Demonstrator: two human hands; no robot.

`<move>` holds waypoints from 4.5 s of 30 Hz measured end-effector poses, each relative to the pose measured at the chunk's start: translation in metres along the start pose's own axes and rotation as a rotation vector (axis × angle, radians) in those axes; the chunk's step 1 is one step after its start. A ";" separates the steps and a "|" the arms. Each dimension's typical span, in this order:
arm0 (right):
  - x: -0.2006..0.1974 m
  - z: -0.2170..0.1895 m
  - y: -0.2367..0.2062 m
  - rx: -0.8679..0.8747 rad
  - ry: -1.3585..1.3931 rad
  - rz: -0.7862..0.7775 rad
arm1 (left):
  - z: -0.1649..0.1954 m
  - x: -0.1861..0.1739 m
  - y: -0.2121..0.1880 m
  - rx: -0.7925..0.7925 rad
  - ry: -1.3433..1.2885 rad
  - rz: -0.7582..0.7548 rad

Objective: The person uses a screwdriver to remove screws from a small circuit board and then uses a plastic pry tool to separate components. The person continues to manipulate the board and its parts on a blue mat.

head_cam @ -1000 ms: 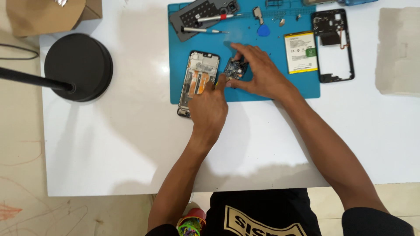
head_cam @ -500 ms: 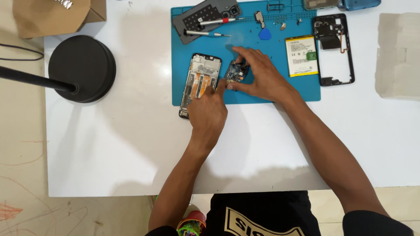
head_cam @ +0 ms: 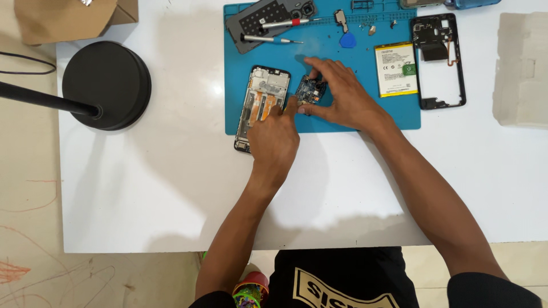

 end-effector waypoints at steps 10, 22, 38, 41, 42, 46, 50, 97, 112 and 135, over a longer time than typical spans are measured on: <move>0.001 -0.003 0.001 -0.032 -0.022 0.010 | 0.000 -0.002 0.000 0.002 -0.008 0.018; -0.002 -0.003 0.002 -0.046 -0.021 0.016 | 0.000 -0.005 -0.004 0.049 -0.032 0.118; -0.004 -0.004 0.002 -0.028 -0.010 0.014 | 0.001 0.004 -0.007 0.002 -0.026 0.056; -0.002 -0.006 0.003 -0.031 -0.027 0.014 | -0.002 0.005 -0.009 -0.008 -0.017 0.040; -0.002 -0.006 0.004 -0.025 -0.042 0.017 | -0.002 0.006 -0.009 -0.011 -0.014 0.020; -0.003 -0.006 0.002 -0.027 -0.031 0.008 | -0.001 0.006 -0.008 0.001 -0.020 0.026; -0.002 -0.006 0.003 -0.012 -0.036 0.007 | -0.003 0.004 -0.009 0.001 -0.027 0.021; -0.001 -0.008 -0.009 -0.263 -0.149 0.158 | -0.015 0.003 -0.006 0.002 -0.124 0.332; 0.000 -0.007 -0.008 -0.195 -0.080 0.139 | -0.027 0.000 0.005 -0.118 -0.320 0.303; -0.009 -0.020 0.002 -0.126 0.653 0.148 | -0.038 0.006 0.017 -0.248 -0.942 0.053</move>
Point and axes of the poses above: each hand's wrist, its own y-axis towards the middle knuckle, its own x-axis out of the palm, z = x × y, the point moved 2 cm from there along y, towards the middle knuckle, and after that the axes turned 3 degrees about z, right-handed, at the moved point
